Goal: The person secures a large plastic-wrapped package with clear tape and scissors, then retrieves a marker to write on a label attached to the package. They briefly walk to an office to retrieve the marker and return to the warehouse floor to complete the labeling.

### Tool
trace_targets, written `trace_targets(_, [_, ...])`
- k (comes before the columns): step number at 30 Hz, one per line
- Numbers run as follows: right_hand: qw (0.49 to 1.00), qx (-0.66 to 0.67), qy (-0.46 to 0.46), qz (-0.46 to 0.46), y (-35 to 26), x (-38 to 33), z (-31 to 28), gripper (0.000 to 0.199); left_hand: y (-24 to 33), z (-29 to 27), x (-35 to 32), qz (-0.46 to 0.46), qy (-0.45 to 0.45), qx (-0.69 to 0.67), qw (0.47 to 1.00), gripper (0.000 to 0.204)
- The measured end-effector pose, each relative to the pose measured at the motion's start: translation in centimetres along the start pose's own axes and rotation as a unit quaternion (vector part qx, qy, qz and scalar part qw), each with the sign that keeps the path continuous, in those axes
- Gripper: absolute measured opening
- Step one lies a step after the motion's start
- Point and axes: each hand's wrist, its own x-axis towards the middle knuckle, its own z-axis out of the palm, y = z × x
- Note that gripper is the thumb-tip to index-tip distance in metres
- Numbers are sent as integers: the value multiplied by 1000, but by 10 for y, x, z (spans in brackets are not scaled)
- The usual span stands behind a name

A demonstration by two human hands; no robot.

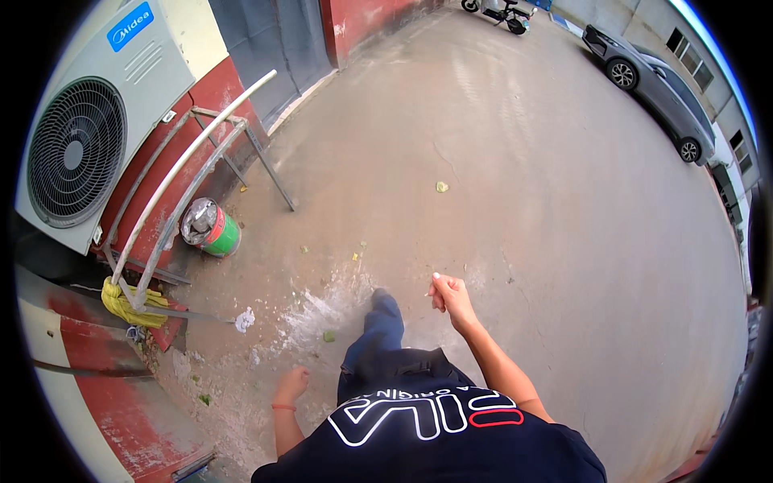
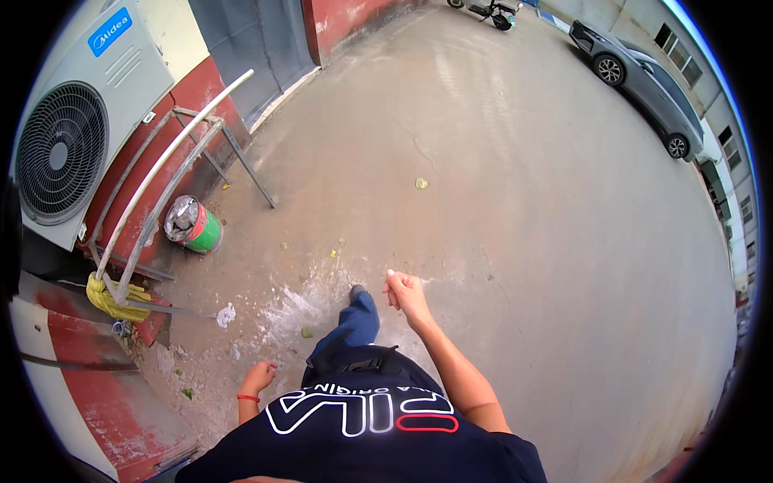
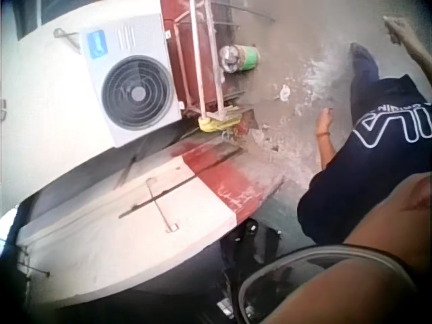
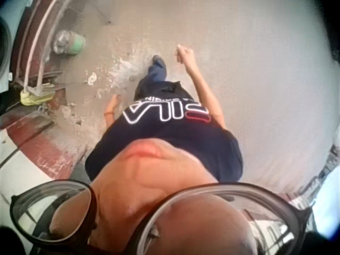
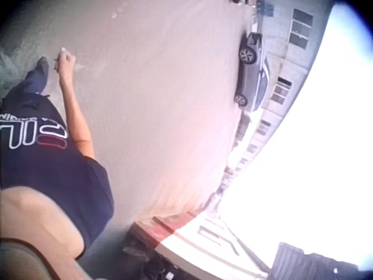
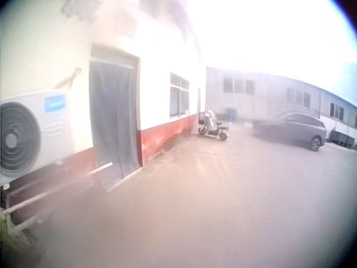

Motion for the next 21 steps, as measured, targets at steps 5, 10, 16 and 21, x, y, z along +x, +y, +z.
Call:
trace_targets(5, [994,87,64,35,-61,128,-22,22,217,-164,262,260,115,125,950,16])
trace_targets(10, [983,78,167,15,-105,271,-65,15,430,-303,409,463,101,81,877,18])
trace_targets(16, [946,104,307,3,-123,481,-110,19,471,-340,633,517,-35,61,853,20])
trace_targets(21, [970,62,235,-31,-228,731,-81,26,387,-437,776,356,-200,-19,913,25])
